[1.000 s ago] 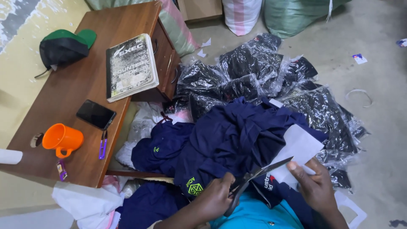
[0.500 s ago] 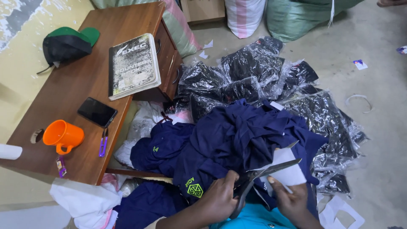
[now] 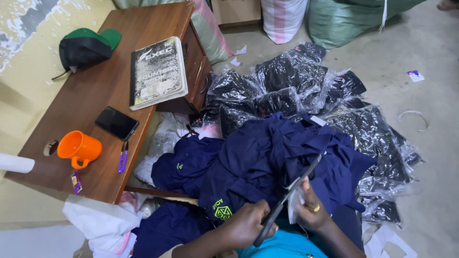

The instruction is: Trimming excess white stabilizer backing material from the inside of blue embroidered garments using scissors.

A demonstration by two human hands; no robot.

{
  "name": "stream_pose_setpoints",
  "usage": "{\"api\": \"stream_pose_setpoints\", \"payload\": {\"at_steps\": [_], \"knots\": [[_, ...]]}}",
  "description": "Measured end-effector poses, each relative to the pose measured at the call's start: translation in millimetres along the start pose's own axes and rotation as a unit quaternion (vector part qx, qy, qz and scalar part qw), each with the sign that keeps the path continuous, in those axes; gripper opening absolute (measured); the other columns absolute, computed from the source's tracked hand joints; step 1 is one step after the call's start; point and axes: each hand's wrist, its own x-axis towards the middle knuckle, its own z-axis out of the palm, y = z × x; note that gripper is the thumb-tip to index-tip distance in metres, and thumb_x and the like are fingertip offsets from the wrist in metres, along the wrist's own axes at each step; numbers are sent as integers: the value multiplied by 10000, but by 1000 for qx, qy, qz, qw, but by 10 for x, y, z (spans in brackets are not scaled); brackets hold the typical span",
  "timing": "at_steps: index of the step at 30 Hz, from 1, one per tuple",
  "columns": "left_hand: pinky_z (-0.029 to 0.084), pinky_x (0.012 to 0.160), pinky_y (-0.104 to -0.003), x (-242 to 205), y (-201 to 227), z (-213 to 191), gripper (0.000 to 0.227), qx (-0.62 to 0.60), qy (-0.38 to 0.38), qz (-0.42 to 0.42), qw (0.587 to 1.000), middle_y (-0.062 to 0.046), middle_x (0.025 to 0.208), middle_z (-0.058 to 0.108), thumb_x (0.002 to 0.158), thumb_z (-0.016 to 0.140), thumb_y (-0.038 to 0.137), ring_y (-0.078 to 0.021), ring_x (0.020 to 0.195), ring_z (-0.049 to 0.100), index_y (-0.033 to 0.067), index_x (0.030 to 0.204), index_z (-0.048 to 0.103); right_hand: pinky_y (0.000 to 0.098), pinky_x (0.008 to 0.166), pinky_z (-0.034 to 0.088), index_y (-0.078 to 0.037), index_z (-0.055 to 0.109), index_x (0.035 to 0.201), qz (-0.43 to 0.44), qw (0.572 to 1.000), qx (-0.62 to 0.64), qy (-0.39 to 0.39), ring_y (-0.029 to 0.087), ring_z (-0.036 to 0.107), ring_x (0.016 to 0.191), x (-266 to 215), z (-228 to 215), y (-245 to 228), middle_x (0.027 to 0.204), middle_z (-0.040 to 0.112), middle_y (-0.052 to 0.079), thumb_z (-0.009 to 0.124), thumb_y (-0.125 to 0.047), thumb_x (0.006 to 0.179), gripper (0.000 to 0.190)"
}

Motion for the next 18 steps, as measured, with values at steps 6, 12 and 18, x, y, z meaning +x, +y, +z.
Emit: {"api": "stream_pose_setpoints", "payload": {"at_steps": [6, 12, 18], "knots": [[588, 739, -440, 539, -9, -136, 558, 1, 279, 182, 943, -168, 1066, 735, 876, 809, 199, -307, 859, 754, 13, 1274, 466, 415, 1243, 451, 119, 326, 1573, -25, 972, -214, 98, 366, 521, 1473, 261, 47, -239, 1626, 435, 272, 581, -29, 994, 650], [498, 952, -521, 2273, -550, 55, 522, 136, 352, 200, 904, -256, 1034, 739, 838, 778, 252, -435, 939, 731, -48, 1194, 542, 423, 652, 468, 122, 641, 1023, 170, 901, -306, 256, 296, 570, 665, 652, -183, -774, 897, 635, 206, 624, 25, 927, 138], [558, 673, -386, 1792, -851, -196, 607, -53, 345, 159, 923, -66, 982, 739, 686, 867, 213, -224, 768, 704, 97, 1206, 577, 421, 836, 591, -25, 308, 1408, 261, 884, 88, 378, 335, 675, 902, 739, -672, -871, 1188, 551, 231, 416, 122, 836, 600]]}}
